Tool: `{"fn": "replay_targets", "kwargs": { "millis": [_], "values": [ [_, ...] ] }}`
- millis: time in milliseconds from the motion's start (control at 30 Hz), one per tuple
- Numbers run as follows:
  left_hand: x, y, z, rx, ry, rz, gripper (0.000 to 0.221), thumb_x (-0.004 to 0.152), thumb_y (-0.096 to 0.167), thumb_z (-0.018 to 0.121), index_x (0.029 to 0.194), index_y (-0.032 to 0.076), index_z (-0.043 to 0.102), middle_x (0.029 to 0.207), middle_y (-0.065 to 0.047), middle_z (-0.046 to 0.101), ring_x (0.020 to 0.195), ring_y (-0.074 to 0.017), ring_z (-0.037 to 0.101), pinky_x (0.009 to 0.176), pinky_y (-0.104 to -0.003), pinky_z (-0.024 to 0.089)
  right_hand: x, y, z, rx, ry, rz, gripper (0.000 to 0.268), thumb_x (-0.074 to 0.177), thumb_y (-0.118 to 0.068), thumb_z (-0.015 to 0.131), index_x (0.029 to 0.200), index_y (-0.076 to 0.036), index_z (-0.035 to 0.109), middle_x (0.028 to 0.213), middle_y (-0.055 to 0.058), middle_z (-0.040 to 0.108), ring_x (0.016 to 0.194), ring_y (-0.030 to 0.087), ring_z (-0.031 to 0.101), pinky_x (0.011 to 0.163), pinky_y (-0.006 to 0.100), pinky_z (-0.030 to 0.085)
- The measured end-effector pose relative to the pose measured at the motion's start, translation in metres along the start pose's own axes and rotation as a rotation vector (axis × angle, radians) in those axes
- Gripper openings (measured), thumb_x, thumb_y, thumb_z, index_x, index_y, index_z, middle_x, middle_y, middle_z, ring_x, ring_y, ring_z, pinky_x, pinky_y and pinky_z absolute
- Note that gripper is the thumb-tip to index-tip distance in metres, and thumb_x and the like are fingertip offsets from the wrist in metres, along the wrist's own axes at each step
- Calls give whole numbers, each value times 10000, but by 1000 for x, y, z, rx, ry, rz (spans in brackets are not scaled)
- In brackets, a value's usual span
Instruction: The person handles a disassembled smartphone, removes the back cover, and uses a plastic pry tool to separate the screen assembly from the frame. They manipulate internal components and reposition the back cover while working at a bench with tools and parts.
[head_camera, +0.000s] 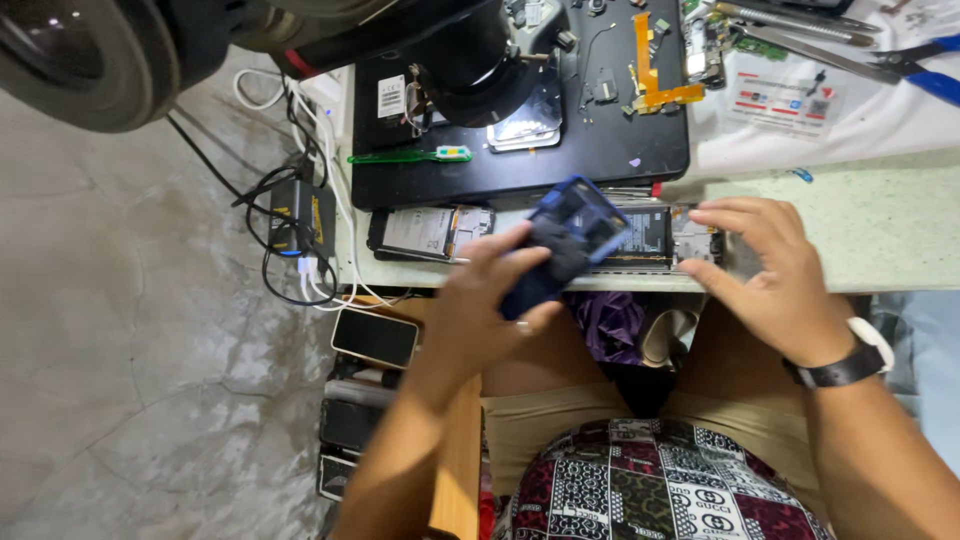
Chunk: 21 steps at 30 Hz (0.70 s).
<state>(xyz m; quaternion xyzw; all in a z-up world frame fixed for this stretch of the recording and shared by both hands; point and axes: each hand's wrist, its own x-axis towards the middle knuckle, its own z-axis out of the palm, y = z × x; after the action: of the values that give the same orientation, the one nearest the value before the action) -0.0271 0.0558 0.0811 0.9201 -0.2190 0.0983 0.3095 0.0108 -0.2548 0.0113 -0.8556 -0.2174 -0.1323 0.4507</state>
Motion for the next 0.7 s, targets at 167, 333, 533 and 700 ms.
{"fn": "replay_targets", "kwargs": {
  "millis": [167, 333, 533, 700],
  "values": [
    [10, -6, 51, 4, 3, 156, 577, 753, 272, 885, 1259, 116, 654, 1433, -134, 584, 1240, -382, 598, 1073, -474, 516, 11, -1, 12, 128, -56, -38, 730, 727, -255, 882, 1372, -99, 578, 1384, 129, 603, 1330, 305, 565, 1141, 387, 450],
    [29, -8, 71, -44, -19, 264, 543, 759, 238, 880, 1242, 138, 653, 1437, -109, 590, 1234, -386, 595, 1055, -469, 526, 17, 11, 7, 334, -117, 42, 925, 677, -227, 889, 1488, -116, 459, 1532, 110, 499, 1397, 265, 510, 1172, 367, 425],
    [41, -10, 82, -105, -78, 301, 552, 721, 211, 880, 1224, 159, 662, 1417, -77, 598, 1240, -373, 597, 1066, -461, 528, 20, 24, 2, 294, -231, 4, 1085, 616, -175, 894, 1563, -115, 369, 1592, 143, 440, 1467, 309, 433, 1204, 393, 356],
    [43, -15, 86, -70, -54, 310, 554, 726, 249, 896, 1218, 140, 667, 1411, -83, 585, 1338, -372, 549, 1132, -488, 473, 19, 24, 2, 167, -203, 68, 995, 598, -175, 907, 1492, -138, 470, 1486, 133, 511, 1415, 296, 494, 1161, 380, 402]
  ]
}}
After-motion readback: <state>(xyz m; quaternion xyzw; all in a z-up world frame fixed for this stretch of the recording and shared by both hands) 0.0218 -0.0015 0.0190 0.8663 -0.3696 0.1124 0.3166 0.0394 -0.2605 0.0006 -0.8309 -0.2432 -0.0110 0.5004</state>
